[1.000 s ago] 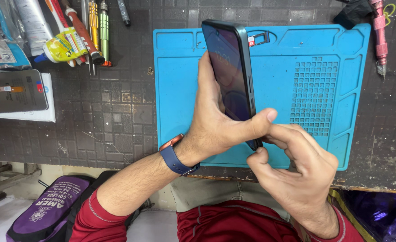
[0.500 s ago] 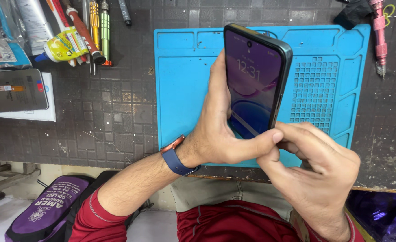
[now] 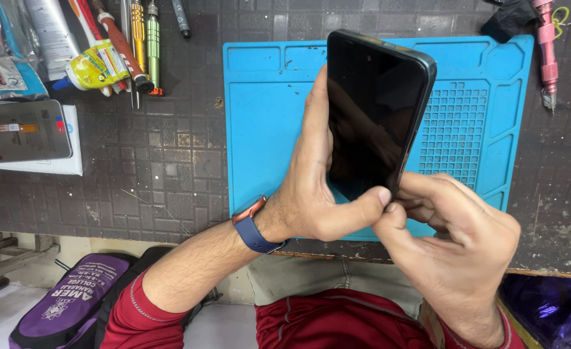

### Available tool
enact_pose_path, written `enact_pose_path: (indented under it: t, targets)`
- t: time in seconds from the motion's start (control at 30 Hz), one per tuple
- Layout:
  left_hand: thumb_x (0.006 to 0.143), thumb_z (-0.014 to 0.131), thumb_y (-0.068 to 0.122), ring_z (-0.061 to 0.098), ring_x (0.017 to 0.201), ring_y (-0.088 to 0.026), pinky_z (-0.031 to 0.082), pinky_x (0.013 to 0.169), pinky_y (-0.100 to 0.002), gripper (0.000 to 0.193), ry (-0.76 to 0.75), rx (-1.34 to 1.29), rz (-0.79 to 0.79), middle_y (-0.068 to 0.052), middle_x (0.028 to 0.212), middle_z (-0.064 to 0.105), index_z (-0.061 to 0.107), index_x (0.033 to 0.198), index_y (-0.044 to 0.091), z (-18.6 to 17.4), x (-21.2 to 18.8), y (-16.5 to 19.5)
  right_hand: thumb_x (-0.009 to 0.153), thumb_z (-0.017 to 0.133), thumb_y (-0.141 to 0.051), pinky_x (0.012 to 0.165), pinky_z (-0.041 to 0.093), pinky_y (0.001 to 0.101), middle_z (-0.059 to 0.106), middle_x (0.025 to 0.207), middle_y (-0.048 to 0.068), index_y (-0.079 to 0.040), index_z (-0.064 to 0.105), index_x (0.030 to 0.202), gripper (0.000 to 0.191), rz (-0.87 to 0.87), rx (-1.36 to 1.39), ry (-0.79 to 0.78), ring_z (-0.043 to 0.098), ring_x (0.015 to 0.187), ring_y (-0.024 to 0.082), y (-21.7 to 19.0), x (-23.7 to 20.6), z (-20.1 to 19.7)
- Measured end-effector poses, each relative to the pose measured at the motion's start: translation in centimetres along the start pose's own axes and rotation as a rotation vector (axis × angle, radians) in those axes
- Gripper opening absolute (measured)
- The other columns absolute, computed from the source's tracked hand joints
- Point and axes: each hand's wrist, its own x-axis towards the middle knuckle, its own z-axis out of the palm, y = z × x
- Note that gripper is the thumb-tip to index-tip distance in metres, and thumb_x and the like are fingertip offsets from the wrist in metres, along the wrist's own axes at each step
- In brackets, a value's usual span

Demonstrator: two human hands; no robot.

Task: The person uses a screwdriver to tighten screws on the disassembled back of a smartphone on a blue repair mat, then powers the phone on and taps its screen to test it. They then hold the phone and press along the edges of the screen assembly to seat it into the frame.

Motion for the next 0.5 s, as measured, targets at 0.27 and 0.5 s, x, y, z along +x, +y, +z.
enact_pose_path:
  t: [0.27,0.5]
  targets:
    - [0.085,0.07,0.008,0.029,0.152,-0.027,0.023,0.131,-0.035,0.108,0.007,0.043,0.004,-0.02,0.165,0.025,-0.004,0.163,-0.002,0.1,0.0,0.1,0.084,0.075,0.006,0.07,0.059,0.0208,0.072,0.087,0.004,0.004,0.07,0.104,0.021,0.043,0.027,-0.037,0.073,0.08,0.007,0.1,0.4,-0.2]
    - [0.091,0.068,0.008,0.036,0.15,-0.026,0.031,0.129,-0.035,0.105,-0.022,0.03,-0.011,-0.019,0.162,0.03,-0.006,0.165,-0.001,-0.1,-0.2,-0.5,0.077,0.07,0.008,0.067,0.06,0.0184,0.071,0.098,0.007,0.005,0.068,0.108,0.031,0.108,0.163,-0.013,0.071,0.084,0.007,-0.2,1.3,-0.1]
